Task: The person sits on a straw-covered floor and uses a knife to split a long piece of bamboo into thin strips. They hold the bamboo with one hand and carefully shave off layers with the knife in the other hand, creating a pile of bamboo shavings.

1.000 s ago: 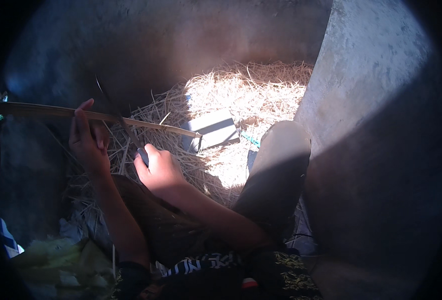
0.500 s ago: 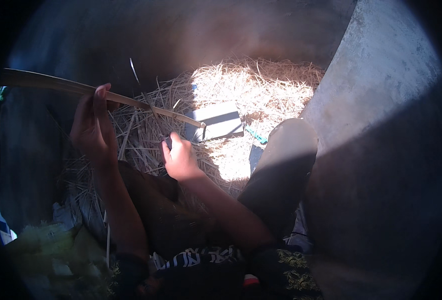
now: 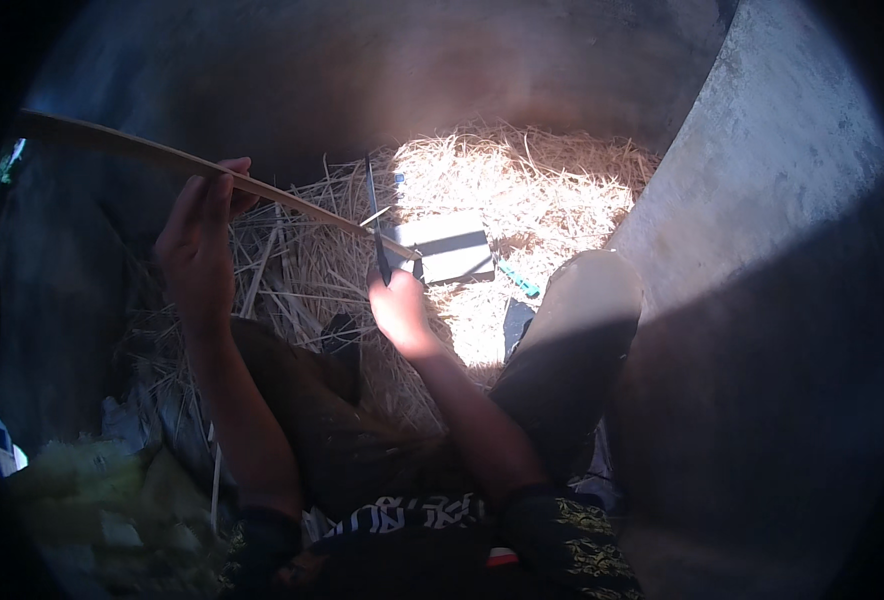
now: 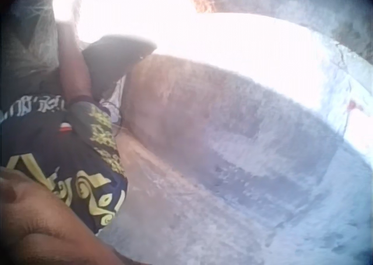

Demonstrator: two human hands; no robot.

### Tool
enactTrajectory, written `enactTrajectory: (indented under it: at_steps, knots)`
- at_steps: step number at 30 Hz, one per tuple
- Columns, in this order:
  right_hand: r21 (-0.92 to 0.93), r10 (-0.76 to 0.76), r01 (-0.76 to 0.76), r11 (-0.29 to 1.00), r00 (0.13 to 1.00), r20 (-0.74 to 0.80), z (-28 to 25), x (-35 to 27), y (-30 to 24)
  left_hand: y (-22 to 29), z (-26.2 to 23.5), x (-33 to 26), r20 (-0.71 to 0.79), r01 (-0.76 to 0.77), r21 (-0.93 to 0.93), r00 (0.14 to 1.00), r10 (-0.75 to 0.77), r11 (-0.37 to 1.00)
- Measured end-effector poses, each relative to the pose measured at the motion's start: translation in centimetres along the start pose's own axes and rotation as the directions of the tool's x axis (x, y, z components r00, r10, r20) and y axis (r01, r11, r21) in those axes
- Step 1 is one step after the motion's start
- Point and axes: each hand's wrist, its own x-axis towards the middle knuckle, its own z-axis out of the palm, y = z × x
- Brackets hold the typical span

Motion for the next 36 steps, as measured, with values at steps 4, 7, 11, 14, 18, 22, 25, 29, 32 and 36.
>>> enactTrajectory:
  at_steps: [4, 7, 11, 14, 18, 22, 25, 29, 32, 36]
  knots:
    - [-0.064, -0.125, 0.132, 0.989, 0.986, 0.112, -1.7, -3.0, -7.1, -0.2, -0.2, 0.1, -0.035, 0.029, -0.066, 0.999, -0.032, 0.997]
    - [-0.030, -0.345, 0.346, 0.938, 0.938, 0.027, -1.3, -4.2, -6.7, 0.5, 0.8, -0.3, -0.015, 0.060, -0.122, 0.998, -0.062, 0.991]
    - [-0.112, -0.288, 0.286, 0.952, 0.958, -0.003, -0.9, -0.4, 1.7, 0.7, 0.8, -0.4, 0.001, 0.019, -0.050, 1.000, -0.019, 0.999]
    - [-0.140, -0.182, 0.189, 0.972, 0.981, 0.062, -2.0, -0.2, -0.4, 0.1, 0.5, 0.2, -0.003, 0.050, -0.093, 0.999, -0.050, 0.994]
    - [-0.074, -0.334, 0.343, 0.937, 0.937, 0.105, -1.5, -4.2, -7.1, -0.6, 0.3, 0.2, -0.042, 0.069, -0.103, 0.996, -0.073, 0.992]
    - [0.040, -0.399, 0.397, 0.917, 0.916, 0.049, -0.4, -4.2, -6.0, -0.5, 0.2, -0.1, 0.026, 0.047, -0.129, 0.999, -0.044, 0.991]
    - [-0.022, -0.161, 0.161, 0.987, 0.987, -0.008, -0.4, 0.3, 2.5, 0.0, 1.2, -0.3, 0.028, -0.012, -0.075, 1.000, 0.014, 0.997]
    - [-0.156, -0.163, 0.158, 0.975, 0.986, -0.023, 0.0, -0.8, 0.2, 0.0, 0.8, 0.2, -0.022, -0.011, -0.039, 1.000, 0.010, 0.999]
    - [-0.116, -0.213, 0.213, 0.970, 0.977, 0.015, 0.2, -3.5, -4.2, -0.4, 0.9, 0.0, -0.089, -0.023, -0.007, 0.996, 0.022, 1.000]
    - [0.008, -0.360, 0.360, 0.933, 0.933, 0.013, 0.3, -5.0, -7.1, -0.6, 0.7, -0.1, -0.090, -0.047, 0.021, 0.995, 0.048, 0.999]
